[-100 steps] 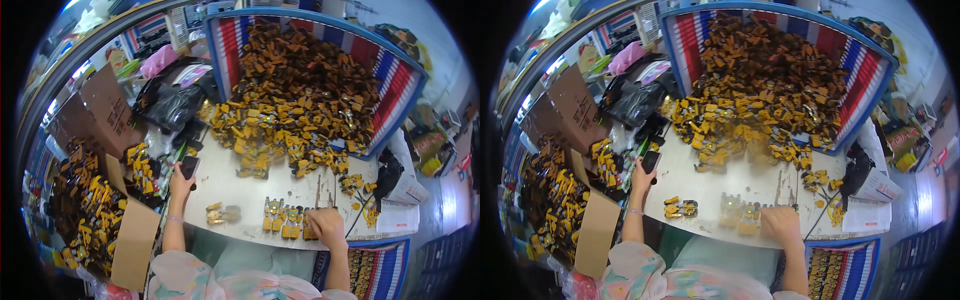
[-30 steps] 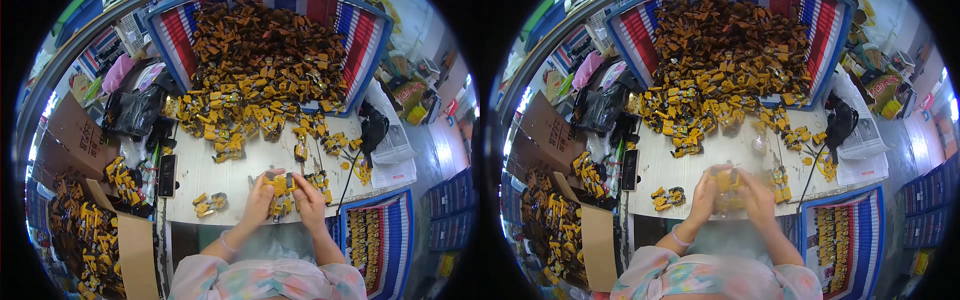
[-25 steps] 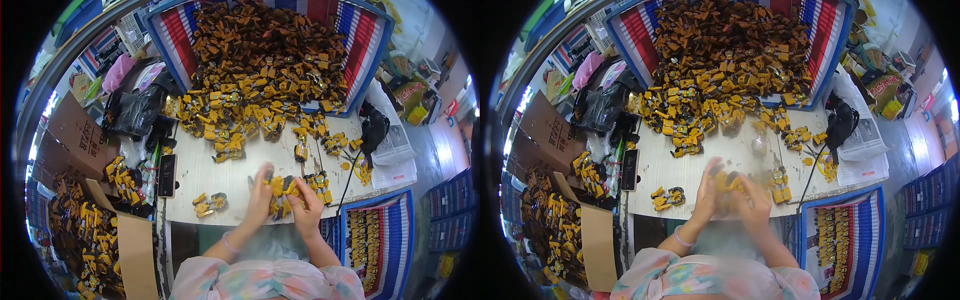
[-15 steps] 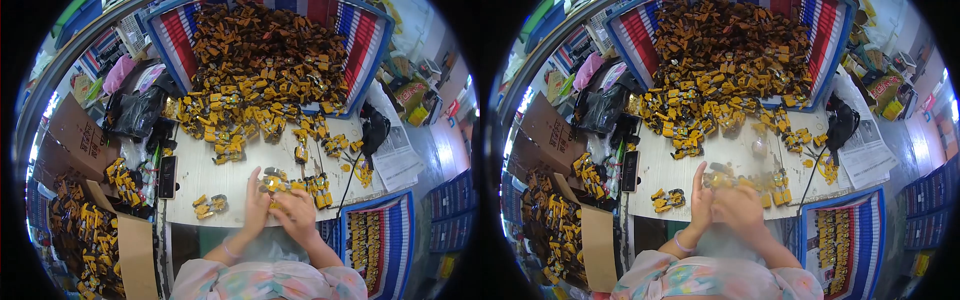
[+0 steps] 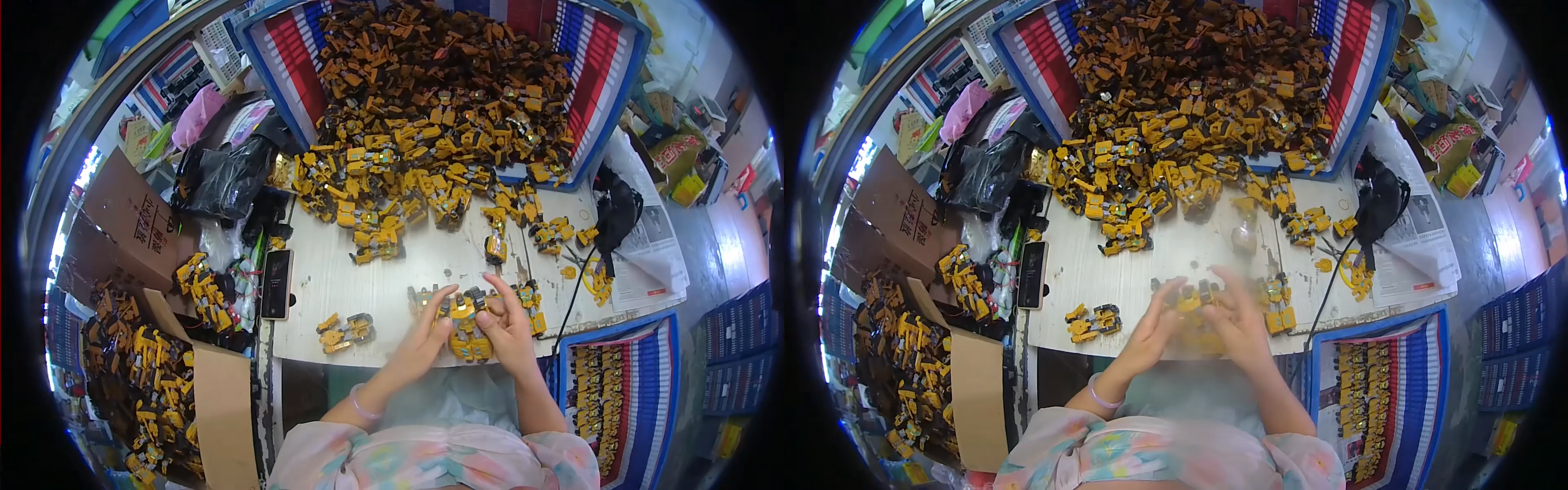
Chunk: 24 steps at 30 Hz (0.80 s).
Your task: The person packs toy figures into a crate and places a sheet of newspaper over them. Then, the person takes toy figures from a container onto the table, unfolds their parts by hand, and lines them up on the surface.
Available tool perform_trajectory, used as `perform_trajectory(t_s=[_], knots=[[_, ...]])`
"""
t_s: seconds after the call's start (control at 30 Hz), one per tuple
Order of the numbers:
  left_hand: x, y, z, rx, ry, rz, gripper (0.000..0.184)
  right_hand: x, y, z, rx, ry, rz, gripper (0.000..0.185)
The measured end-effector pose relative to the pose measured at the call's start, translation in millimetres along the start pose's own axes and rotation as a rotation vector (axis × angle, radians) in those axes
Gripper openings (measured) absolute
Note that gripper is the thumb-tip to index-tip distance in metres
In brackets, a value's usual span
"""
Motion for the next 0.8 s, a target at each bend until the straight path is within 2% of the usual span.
perform_trajectory(t_s=[0.07, 0.1, 0.13, 0.27, 0.37, 0.47, 0.57, 0.6, 0.7, 0.8], knots=[[-11.5, 4.2, -3.8, -0.013, -0.100, -0.093, 0.038, 6.4, 0.1, -0.3, -0.077, 0.051, -0.064, 0.047], [-9.3, 4.9, -0.7, -0.007, -0.018, -0.039, 0.037, 9.1, 1.2, -0.5, -0.112, 0.075, -0.099, 0.046], [-5.2, 5.6, 2.0, 0.002, 0.064, 0.016, 0.036, 8.8, 3.4, -0.5, -0.077, 0.089, 0.011, 0.049], [-1.9, 16.0, 7.6, 0.081, 0.127, -0.246, 0.040, 13.0, 1.6, -10.0, 0.103, -0.026, 0.016, 0.040], [0.8, 25.0, 11.7, 0.004, 0.089, -0.350, 0.051, 4.1, -7.2, -8.7, 0.125, 0.009, 0.025, 0.044], [-10.1, 30.8, 9.2, -0.100, -0.010, -0.349, 0.071, -1.4, -21.3, -6.3, 0.193, -0.055, 0.062, 0.045], [-23.7, 44.2, 6.1, -0.183, -0.130, -0.392, 0.062, -7.1, -23.6, -6.5, 0.220, -0.057, -0.007, 0.044], [-21.7, 42.9, 3.4, -0.144, -0.143, -0.436, 0.054, -6.2, -22.8, -6.2, 0.228, -0.072, -0.011, 0.044], [-20.7, 42.8, 2.4, -0.120, -0.119, -0.374, 0.053, -7.1, -22.2, -8.1, 0.264, -0.136, -0.065, 0.043], [-17.8, 46.5, 0.6, -0.098, -0.131, -0.341, 0.061, -4.6, -23.7, -13.8, 0.281, -0.141, -0.094, 0.043]])
Point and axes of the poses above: each hand's wrist, its own z-axis towards the middle knuckle, its own y-axis out of the palm, x = y × z, the point moved 10 cm from there along z, towards the middle knuckle, and after that the axes turned 10 degrees about -x, right-handed, at the moved point
